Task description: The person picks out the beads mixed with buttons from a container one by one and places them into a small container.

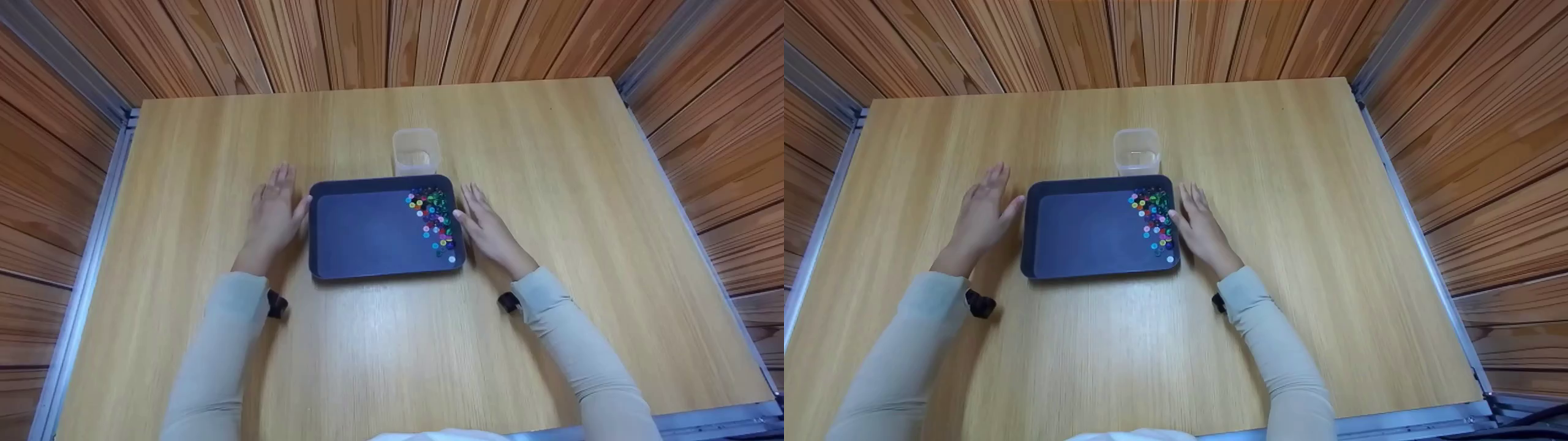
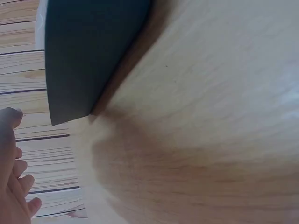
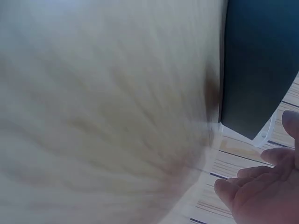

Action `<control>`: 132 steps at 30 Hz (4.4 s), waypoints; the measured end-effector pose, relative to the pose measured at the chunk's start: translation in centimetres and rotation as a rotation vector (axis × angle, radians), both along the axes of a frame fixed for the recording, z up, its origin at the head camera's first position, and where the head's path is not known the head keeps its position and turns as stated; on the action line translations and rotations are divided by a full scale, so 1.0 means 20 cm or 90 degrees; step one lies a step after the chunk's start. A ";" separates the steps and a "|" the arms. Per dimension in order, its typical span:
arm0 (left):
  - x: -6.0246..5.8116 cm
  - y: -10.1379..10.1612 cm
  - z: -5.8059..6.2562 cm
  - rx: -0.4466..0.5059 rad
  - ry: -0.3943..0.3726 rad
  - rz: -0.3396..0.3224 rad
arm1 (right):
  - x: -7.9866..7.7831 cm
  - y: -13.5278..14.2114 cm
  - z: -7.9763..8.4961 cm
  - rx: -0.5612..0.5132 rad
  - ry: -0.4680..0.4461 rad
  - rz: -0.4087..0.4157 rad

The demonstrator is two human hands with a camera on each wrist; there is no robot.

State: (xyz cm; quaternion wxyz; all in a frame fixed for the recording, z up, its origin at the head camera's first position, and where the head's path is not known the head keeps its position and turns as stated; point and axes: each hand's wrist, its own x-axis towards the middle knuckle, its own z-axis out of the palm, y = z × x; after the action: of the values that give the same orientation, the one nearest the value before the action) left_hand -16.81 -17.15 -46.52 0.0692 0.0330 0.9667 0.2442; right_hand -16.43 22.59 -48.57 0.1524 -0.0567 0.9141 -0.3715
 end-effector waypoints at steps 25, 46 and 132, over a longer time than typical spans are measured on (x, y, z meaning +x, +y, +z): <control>0.05 0.22 0.00 0.052 0.070 -0.037 | 0.08 0.02 0.00 0.039 -0.032 0.042; 0.06 0.52 -0.03 0.268 0.062 0.002 | 0.10 0.03 0.01 0.083 -0.045 0.079; -0.06 0.88 -0.06 0.857 -0.245 0.222 | 0.13 0.02 0.01 0.288 0.065 0.130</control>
State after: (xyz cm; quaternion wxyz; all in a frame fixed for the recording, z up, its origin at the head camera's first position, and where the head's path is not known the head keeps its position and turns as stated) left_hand -18.07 0.44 -47.76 0.1630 -0.1302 0.5685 0.7958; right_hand -13.84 22.92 -48.31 0.1518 -0.1318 0.9699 -0.1371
